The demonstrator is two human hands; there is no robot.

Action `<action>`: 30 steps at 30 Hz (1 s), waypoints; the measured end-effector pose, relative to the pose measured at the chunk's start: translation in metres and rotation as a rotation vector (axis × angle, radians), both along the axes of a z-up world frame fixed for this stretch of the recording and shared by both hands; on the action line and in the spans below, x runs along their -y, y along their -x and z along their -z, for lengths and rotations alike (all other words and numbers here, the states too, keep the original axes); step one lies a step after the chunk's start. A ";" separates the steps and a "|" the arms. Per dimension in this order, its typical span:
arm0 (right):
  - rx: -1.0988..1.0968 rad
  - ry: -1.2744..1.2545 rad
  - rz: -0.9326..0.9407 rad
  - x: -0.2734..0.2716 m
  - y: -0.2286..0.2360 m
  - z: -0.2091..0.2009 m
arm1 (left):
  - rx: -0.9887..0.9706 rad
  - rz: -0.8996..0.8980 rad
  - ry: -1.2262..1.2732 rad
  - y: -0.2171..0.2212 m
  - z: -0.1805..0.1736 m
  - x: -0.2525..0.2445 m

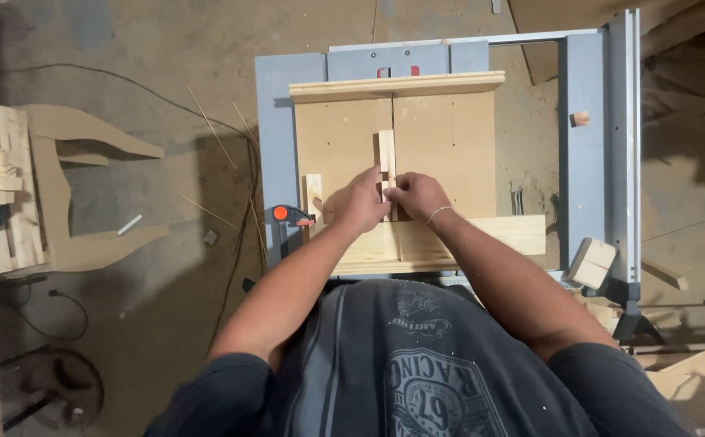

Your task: Cutting small wooden pieces using a table saw with a crosscut sled.

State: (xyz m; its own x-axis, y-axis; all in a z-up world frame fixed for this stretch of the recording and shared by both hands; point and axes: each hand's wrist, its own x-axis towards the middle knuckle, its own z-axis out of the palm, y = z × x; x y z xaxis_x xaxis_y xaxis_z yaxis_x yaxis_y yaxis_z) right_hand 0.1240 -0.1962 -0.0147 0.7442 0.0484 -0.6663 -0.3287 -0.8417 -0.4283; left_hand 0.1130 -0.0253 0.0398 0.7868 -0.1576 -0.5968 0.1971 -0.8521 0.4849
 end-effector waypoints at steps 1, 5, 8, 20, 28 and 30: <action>-0.010 -0.025 -0.012 0.003 -0.002 0.002 | -0.016 -0.004 0.015 -0.003 0.002 0.000; -0.031 -0.085 -0.025 0.007 0.000 -0.008 | -0.088 0.046 0.035 -0.008 -0.037 -0.008; -0.078 -0.092 -0.036 0.007 -0.005 -0.014 | -0.116 0.019 0.074 -0.014 -0.023 -0.009; 0.044 -0.107 -0.023 0.015 0.008 0.018 | -0.040 0.048 0.078 -0.014 -0.003 -0.011; 0.063 -0.146 -0.060 0.020 0.007 0.018 | 0.012 0.071 0.071 -0.009 -0.005 -0.008; 0.058 -0.152 -0.037 0.022 0.007 0.021 | 0.005 0.085 0.057 -0.009 -0.007 -0.008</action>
State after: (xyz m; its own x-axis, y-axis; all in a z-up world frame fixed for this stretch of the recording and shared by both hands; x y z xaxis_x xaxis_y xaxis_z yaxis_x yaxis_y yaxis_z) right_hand 0.1169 -0.2177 -0.0357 0.7773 0.1729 -0.6049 -0.2699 -0.7769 -0.5689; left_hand 0.1217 -0.0171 0.0472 0.7719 -0.2577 -0.5811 0.1227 -0.8366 0.5340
